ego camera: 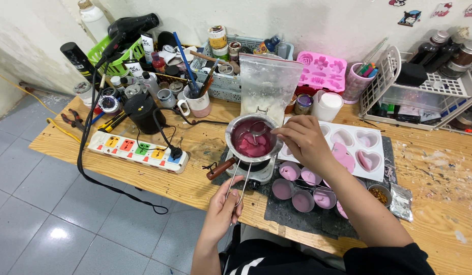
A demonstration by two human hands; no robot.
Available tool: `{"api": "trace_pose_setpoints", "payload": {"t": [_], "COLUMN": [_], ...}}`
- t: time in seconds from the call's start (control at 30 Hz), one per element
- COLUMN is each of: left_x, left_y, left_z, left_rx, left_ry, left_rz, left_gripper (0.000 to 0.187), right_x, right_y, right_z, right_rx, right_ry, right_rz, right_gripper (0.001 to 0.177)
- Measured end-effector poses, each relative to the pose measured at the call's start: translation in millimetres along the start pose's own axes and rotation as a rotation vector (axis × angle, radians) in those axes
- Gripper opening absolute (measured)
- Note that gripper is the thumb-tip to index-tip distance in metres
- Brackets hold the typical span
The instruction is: Stirring melted wax in a pot and pouring it into silicone heart-shaped molds.
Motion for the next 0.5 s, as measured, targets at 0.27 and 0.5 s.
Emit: {"api": "trace_pose_setpoints", "payload": {"t": [0.27,0.5], "left_x": [-1,-2], "left_y": [2,5], "left_z": [1,3], "left_rx": [0.010,0.017], "left_ry": [0.011,0.012], "left_rz": [-0.015,-0.034], "left_gripper": [0.047,0.046], "right_x": [-17,-4], "right_y": [9,48], "right_z": [-3,-10], "right_rx": [-0.062,-0.320], "right_ry": [-0.042,0.140], "right_rz": [-0.024,-0.078], "right_gripper": [0.026,0.041]}}
Point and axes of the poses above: each hand's wrist, its own z-axis towards the middle knuckle, its own x-axis out of the palm, y = z × x, the point moved 6 cm from there along z, towards the middle knuckle, and after that the axes turned 10 degrees about -x, right-handed, at the moved point
